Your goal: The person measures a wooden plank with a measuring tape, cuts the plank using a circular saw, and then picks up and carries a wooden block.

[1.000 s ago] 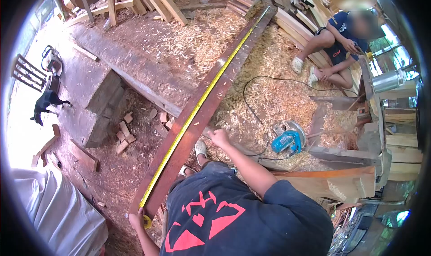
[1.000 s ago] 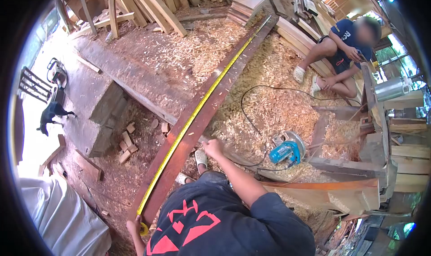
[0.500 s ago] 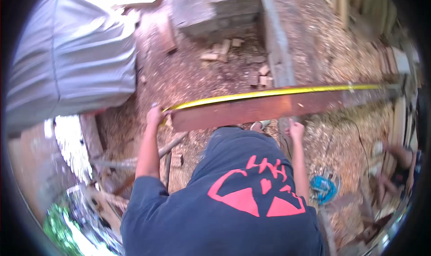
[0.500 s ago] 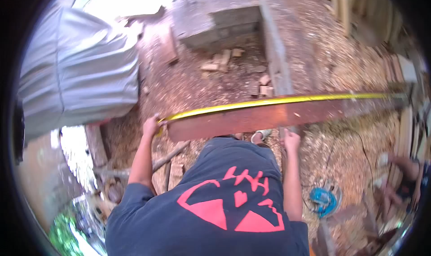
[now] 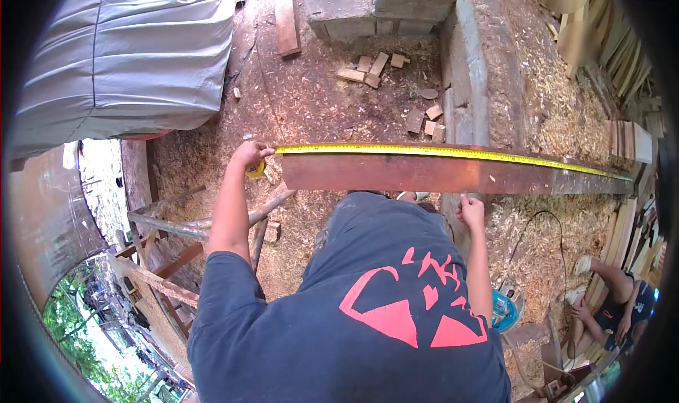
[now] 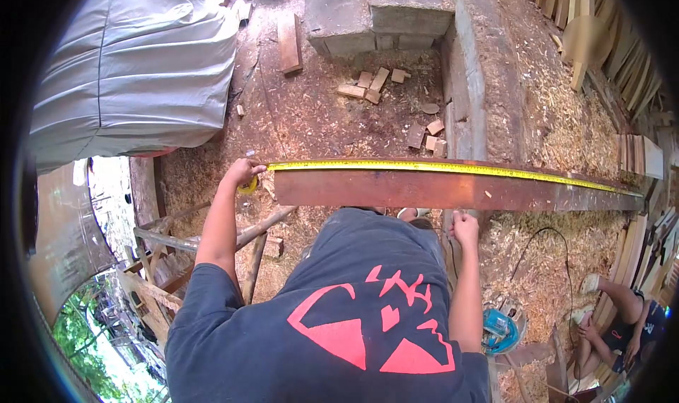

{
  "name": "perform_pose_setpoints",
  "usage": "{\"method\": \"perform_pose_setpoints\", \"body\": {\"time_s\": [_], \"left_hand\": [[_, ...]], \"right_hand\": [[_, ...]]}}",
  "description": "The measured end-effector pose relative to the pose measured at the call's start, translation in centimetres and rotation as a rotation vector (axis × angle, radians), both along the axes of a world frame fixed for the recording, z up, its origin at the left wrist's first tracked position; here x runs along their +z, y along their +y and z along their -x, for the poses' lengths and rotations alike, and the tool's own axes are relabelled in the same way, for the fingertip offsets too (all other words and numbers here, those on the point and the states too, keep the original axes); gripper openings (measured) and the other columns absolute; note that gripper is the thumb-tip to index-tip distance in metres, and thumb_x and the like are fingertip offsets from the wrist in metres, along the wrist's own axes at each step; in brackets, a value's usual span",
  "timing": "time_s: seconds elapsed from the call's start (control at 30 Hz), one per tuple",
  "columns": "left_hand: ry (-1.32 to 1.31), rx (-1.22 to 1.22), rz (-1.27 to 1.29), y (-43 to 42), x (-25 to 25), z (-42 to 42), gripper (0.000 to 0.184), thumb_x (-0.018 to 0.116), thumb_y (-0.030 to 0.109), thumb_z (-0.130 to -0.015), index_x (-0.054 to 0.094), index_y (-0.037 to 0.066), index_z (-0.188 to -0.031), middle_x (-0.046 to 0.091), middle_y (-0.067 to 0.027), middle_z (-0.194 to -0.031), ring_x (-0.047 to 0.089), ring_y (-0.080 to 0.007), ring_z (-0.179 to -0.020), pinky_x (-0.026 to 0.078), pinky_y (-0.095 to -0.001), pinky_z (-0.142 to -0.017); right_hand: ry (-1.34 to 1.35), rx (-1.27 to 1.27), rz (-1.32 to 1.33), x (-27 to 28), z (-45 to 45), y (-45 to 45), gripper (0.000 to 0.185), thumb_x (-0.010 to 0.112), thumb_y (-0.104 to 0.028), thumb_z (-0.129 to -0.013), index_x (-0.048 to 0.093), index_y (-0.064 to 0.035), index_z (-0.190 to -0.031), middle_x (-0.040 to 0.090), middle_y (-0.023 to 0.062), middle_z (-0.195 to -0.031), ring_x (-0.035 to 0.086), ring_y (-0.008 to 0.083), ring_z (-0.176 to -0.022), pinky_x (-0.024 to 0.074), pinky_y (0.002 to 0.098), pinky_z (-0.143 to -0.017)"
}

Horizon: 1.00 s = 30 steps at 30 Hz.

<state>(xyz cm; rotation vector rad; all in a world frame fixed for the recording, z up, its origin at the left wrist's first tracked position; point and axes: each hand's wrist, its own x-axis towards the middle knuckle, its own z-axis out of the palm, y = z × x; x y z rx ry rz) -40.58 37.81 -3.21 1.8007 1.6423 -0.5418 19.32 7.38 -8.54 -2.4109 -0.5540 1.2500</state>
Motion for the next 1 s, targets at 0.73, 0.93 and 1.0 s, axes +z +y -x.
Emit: {"method": "perform_pose_setpoints", "body": {"time_s": [0.73,0.93,1.0], "left_hand": [[-0.209,-0.317,0.147,-6.1,4.3,-18.8,0.048,0.070,0.047,-0.075,0.070,0.002,-0.092,0.066,-0.0212,-0.074,0.067,-0.0295,-0.071,0.050,-0.0402,-0.066],[-0.153,-0.296,-0.210,-9.2,3.5,-28.3,0.056,0.062,0.054,-0.080,0.067,-0.001,-0.087,0.066,-0.0225,-0.081,0.065,-0.0386,-0.079,0.050,-0.0454,-0.069],[-0.090,-0.257,-0.298,-10.2,4.8,-30.6,0.057,0.061,0.054,-0.080,0.066,-0.003,-0.089,0.066,-0.0236,-0.085,0.064,-0.0394,-0.080,0.050,-0.0467,-0.070]], "right_hand": [[-0.167,0.098,0.089,0.0,3.4,-8.0,0.021,0.052,-0.016,-0.077,0.069,-0.0065,-0.085,0.067,0.0175,-0.086,0.065,0.0320,-0.082,0.0501,0.0415,-0.073],[-0.143,-0.002,0.029,1.0,2.3,-10.8,0.019,0.053,-0.016,-0.074,0.067,-0.0057,-0.080,0.066,0.0194,-0.085,0.063,0.0345,-0.079,0.0486,0.0432,-0.070],[-0.149,-0.050,0.003,1.1,1.5,-12.0,0.018,0.053,-0.017,-0.074,0.066,-0.0054,-0.079,0.065,0.0201,-0.083,0.062,0.0353,-0.076,0.0478,0.0441,-0.067]]}}
